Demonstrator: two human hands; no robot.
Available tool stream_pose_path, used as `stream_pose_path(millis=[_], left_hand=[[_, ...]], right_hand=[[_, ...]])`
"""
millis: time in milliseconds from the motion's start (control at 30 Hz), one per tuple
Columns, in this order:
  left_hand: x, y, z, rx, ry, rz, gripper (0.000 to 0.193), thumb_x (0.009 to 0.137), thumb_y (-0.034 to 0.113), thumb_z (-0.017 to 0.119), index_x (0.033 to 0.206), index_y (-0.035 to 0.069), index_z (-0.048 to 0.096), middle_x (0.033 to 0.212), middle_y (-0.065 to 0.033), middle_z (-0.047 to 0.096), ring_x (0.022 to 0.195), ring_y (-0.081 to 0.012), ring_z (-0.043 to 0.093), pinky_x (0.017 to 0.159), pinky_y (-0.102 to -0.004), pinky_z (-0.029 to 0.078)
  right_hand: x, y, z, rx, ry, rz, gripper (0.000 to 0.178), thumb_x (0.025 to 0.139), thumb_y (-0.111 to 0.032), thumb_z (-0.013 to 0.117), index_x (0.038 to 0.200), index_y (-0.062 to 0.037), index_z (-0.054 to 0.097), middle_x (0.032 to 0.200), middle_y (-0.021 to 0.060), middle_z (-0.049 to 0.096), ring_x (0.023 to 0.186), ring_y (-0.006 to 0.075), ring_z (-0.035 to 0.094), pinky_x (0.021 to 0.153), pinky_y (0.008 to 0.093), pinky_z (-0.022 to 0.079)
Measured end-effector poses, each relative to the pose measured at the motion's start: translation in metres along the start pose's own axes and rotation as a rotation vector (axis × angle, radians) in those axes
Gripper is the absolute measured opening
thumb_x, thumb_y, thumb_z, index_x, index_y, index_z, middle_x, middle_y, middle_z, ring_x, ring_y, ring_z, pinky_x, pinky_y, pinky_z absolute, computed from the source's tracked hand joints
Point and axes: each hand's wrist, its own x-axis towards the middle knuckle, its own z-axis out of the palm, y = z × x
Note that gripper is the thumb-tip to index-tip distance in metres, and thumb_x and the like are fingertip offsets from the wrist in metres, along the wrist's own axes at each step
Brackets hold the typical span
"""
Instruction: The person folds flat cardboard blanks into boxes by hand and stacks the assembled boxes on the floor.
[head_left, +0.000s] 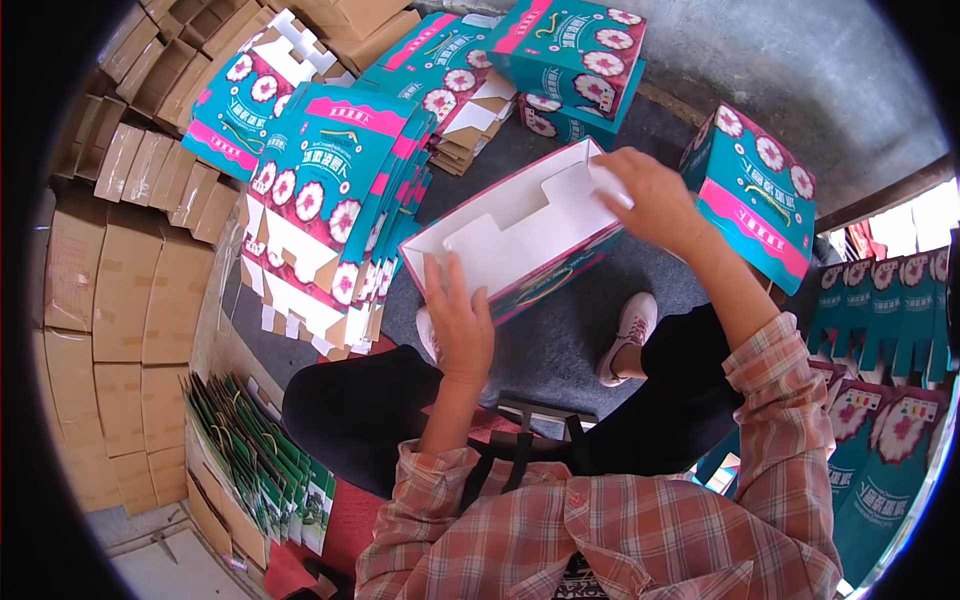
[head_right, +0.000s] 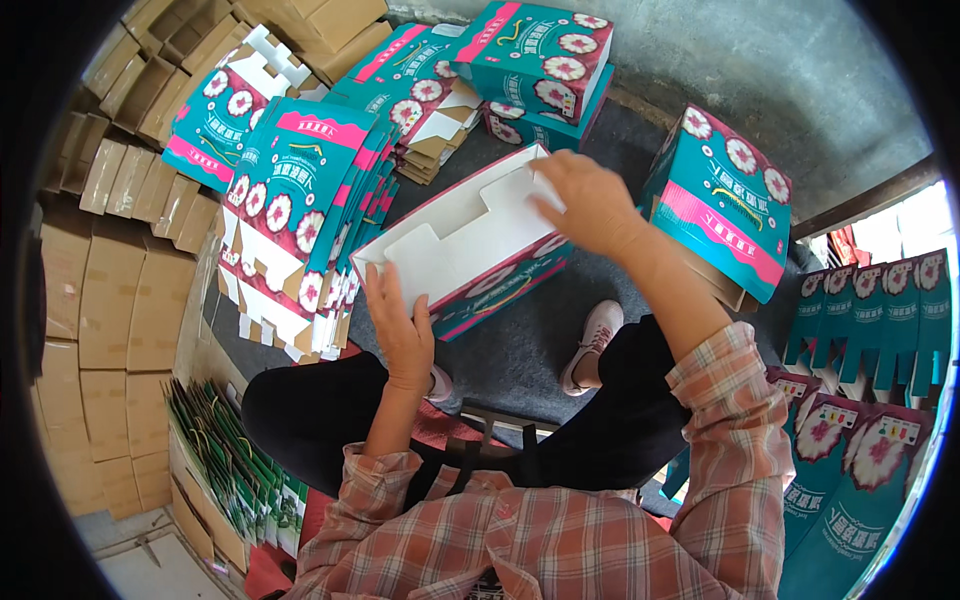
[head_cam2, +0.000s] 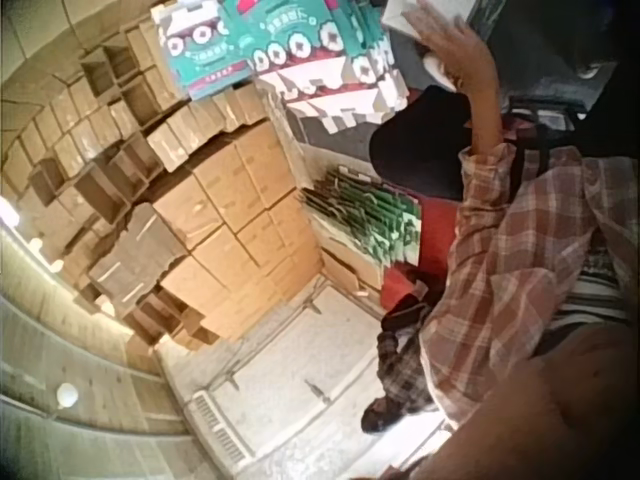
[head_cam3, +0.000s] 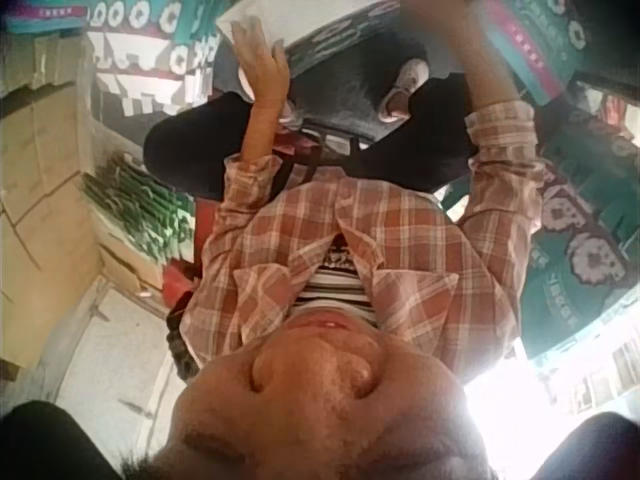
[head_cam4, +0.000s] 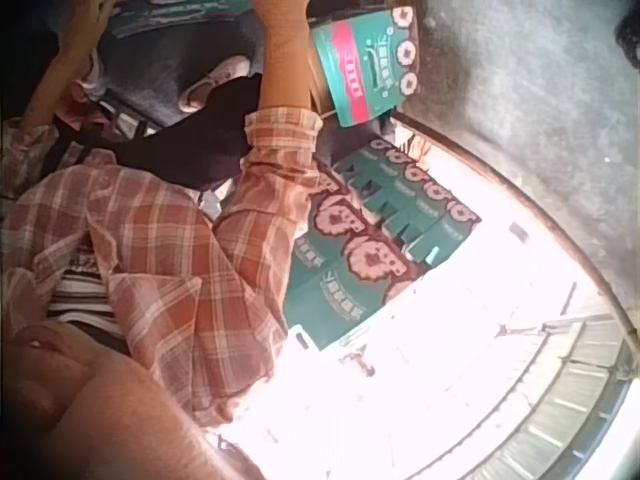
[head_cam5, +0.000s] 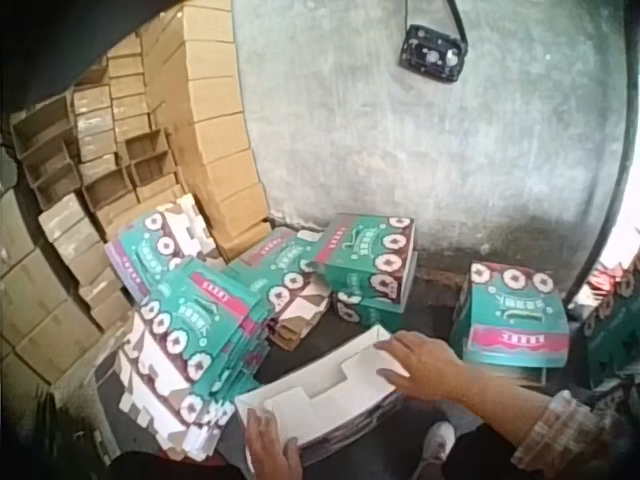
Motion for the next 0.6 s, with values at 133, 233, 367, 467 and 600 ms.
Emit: stream_pose_path(millis=[133,233,367,467,600], left_hand=[[0.003,0.009,-0.001,0.294,-0.309,0.182,0.057,0.084,0.021,0.064,0.134,0.001,0.043,0.138,-0.0213,0.041,0.131,-0.0400,0.033,0.106,-0.0506,0.028],[0.000,0.005,0.003,0.329,-0.399,0.198,0.057,0.083,0.026,0.066,0.131,0.002,0.046,0.138,-0.0178,0.044,0.130,-0.0376,0.036,0.105,-0.0504,0.029],[-0.001,-0.002,0.011,0.269,-0.412,0.215,0.054,0.082,0.026,0.066,0.128,0.002,0.050,0.132,-0.0167,0.050,0.124,-0.0349,0.044,0.104,-0.0503,0.030],[-0.002,-0.008,0.008,0.249,-0.459,0.215,0.052,0.082,0.026,0.066,0.125,0.002,0.052,0.127,-0.0162,0.053,0.120,-0.0338,0.047,0.103,-0.0492,0.031],[-0.002,-0.012,0.009,0.229,-0.443,0.237,0.049,0.081,0.026,0.066,0.122,0.003,0.054,0.125,-0.0161,0.055,0.118,-0.0330,0.049,0.102,-0.0479,0.032]], right_hand=[[-0.016,-0.011,0.036,-0.080,-0.061,-0.293,0.059,0.075,-0.024,0.073,0.127,-0.0106,0.050,0.135,0.0122,0.047,0.122,0.0289,0.047,0.094,0.0404,0.044],[-0.016,-0.010,0.055,-0.125,-0.219,-0.248,0.062,0.070,-0.024,0.077,0.125,-0.0110,0.052,0.129,0.0113,0.050,0.119,0.0295,0.048,0.094,0.0411,0.044],[-0.007,-0.006,0.053,-0.043,-0.399,-0.164,0.061,0.070,-0.022,0.077,0.125,-0.0104,0.053,0.131,0.0114,0.050,0.120,0.0294,0.047,0.095,0.0402,0.043],[0.004,-0.012,0.047,-0.026,-0.584,-0.097,0.058,0.072,-0.024,0.076,0.124,-0.0107,0.055,0.133,0.0116,0.050,0.123,0.0295,0.046,0.098,0.0399,0.042],[0.004,-0.002,0.053,-0.028,-0.590,-0.174,0.046,0.072,-0.028,0.075,0.114,-0.0132,0.062,0.110,0.0082,0.058,0.112,0.0282,0.053,0.090,0.0411,0.046]])
